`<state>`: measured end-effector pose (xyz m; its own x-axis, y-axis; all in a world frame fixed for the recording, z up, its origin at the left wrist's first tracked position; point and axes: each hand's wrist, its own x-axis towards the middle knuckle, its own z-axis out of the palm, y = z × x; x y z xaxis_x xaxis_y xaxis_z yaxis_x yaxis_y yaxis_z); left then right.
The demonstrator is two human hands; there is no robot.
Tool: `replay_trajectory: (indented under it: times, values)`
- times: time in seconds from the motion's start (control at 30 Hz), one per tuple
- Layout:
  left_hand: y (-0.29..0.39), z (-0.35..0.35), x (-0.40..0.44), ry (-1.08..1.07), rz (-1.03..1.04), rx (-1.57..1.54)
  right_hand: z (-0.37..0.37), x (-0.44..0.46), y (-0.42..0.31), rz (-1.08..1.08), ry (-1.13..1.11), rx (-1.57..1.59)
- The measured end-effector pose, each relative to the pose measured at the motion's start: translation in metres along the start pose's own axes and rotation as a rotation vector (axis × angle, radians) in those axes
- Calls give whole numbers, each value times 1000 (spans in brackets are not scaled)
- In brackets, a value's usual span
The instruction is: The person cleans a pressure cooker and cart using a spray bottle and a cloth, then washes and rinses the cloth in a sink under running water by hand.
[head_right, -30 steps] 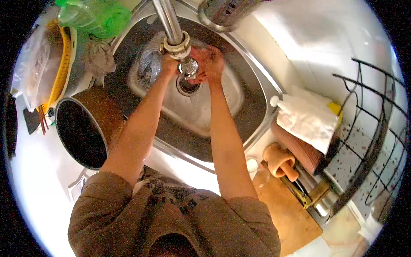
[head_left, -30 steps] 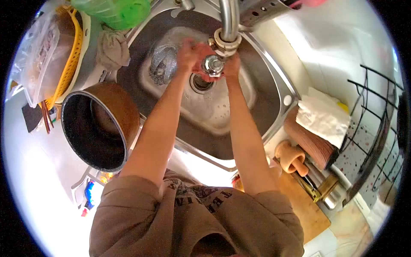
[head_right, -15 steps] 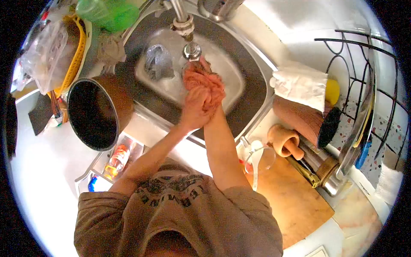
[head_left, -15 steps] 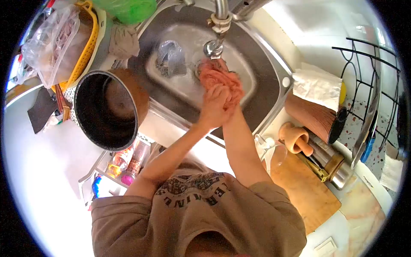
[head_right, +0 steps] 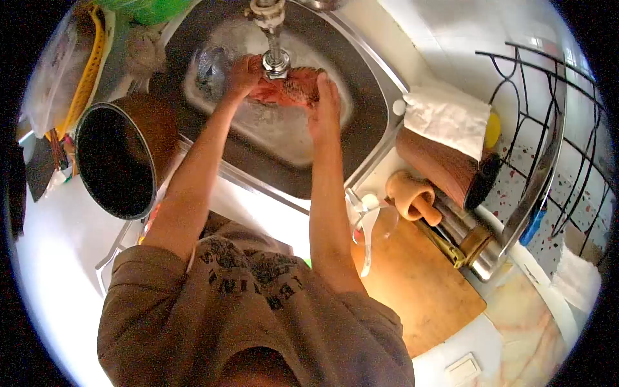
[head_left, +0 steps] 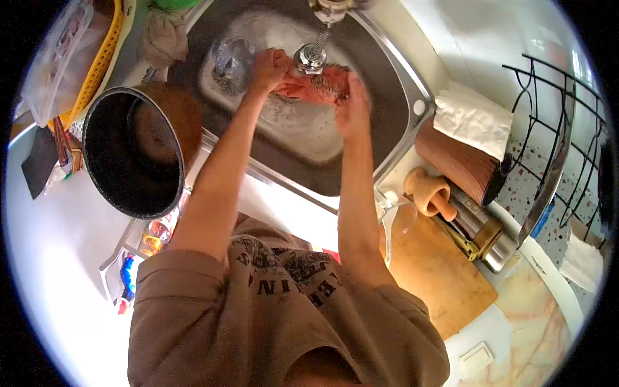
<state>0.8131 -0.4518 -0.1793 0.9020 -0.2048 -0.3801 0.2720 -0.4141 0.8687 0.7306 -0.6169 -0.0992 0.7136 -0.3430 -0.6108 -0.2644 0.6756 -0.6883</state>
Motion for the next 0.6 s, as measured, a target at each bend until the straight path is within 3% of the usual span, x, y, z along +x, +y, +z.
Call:
replay_trajectory:
  times: [0.03,0.1,0.2,0.23,0.27,0.3,0.37,0.43,0.5,0.57,0.6]
  values:
    - [11,-9,-3,-83,-14,-53,-7,-5,-6,0,-78,36]
    - [36,-4,-30,-118,606,58,-11,-6,-7,3,-142,115]
    - [59,4,-59,-285,688,-7,-12,-27,-13,-21,-157,-120]
    - [64,0,-61,-292,690,-10,-15,-33,-16,-158,-112,-226]
    - [67,-7,-63,-412,340,-345,-18,-39,-21,-298,-65,-334]
    - [68,-13,-66,-515,-29,-667,-21,-47,-30,-301,-60,-338]
    - [61,-27,-70,-422,85,-640,-25,-63,-51,-351,92,-508]
    - [75,-49,-82,-26,101,-350,-41,-63,-58,-416,33,-419]
    - [69,-55,-88,88,88,-414,-43,-70,-66,-564,58,-711]
    - [63,-69,-86,210,81,-474,-56,-71,-67,-631,68,-769]
    - [62,-79,-81,283,65,-553,-62,-74,-66,-650,178,-919]
